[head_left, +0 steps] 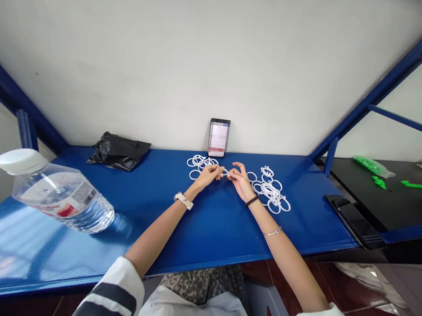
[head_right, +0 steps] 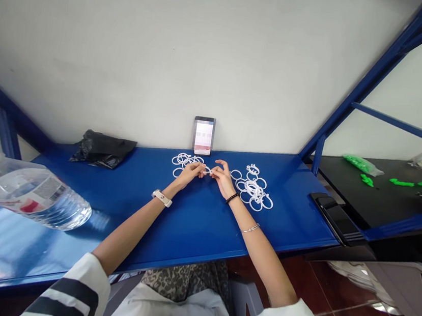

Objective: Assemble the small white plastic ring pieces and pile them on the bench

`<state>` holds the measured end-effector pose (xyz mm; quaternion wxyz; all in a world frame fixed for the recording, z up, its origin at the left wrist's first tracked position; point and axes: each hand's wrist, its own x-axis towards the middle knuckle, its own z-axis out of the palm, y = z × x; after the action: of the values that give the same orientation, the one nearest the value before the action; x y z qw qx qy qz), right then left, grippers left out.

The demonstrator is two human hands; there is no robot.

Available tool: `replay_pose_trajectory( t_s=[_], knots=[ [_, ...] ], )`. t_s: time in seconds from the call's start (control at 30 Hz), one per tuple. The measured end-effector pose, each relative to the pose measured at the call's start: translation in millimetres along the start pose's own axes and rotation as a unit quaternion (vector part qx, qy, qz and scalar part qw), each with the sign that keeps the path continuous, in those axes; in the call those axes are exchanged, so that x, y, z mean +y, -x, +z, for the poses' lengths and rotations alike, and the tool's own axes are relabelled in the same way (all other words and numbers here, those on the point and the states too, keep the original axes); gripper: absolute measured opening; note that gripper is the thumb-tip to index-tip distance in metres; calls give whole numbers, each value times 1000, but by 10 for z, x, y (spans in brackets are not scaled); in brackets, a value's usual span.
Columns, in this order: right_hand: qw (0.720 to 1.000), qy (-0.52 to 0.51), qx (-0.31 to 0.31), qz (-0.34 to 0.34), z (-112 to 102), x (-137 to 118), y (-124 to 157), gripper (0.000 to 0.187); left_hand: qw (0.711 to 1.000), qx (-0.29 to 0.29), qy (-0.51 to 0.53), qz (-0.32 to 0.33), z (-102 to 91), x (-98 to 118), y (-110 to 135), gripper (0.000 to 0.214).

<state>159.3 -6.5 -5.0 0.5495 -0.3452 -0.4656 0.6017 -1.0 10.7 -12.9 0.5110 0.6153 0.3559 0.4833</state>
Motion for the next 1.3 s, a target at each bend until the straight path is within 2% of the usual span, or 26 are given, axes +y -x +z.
replay_pose_trajectory(
  t_s=[0.13,0.33,0.43,0.5,0.6,0.73,0.83,0.9,1.03,1.13,1.23,1.3],
  knots=[
    [1000,3,-4,-9,8,0,7,40,1000,4,11,3,8,2,-4,42],
    [999,34,10,-6,34,-2,28,39,998,36,34,-30,27,24,-4,42],
    [996,87,31,0,10,6,5,34,999,48,10,-22,31,5,-5,41],
    [988,147,49,-28,-29,2,-19,28,997,74,-12,-1,42,-9,1,38],
    [957,258,89,-100,-112,-40,-45,20,985,136,-83,65,71,-3,27,32],
    [874,435,152,-154,-239,-147,-46,19,964,162,-179,113,102,44,69,22],
    [806,544,177,-152,-317,-215,-37,22,953,177,-215,120,99,55,79,19],
    [768,601,172,-136,-350,-239,-28,21,945,194,-232,122,91,45,76,18],
    [712,683,146,-72,-358,-235,-1,36,929,226,-261,131,82,23,72,15],
    [701,702,110,-53,-336,-207,12,40,916,255,-291,103,84,20,83,10],
    [713,694,54,-81,-314,-174,6,34,900,280,-331,48,92,21,99,15],
    [731,675,21,-97,-298,-154,-5,31,889,285,-358,36,102,19,106,21]
  ],
)
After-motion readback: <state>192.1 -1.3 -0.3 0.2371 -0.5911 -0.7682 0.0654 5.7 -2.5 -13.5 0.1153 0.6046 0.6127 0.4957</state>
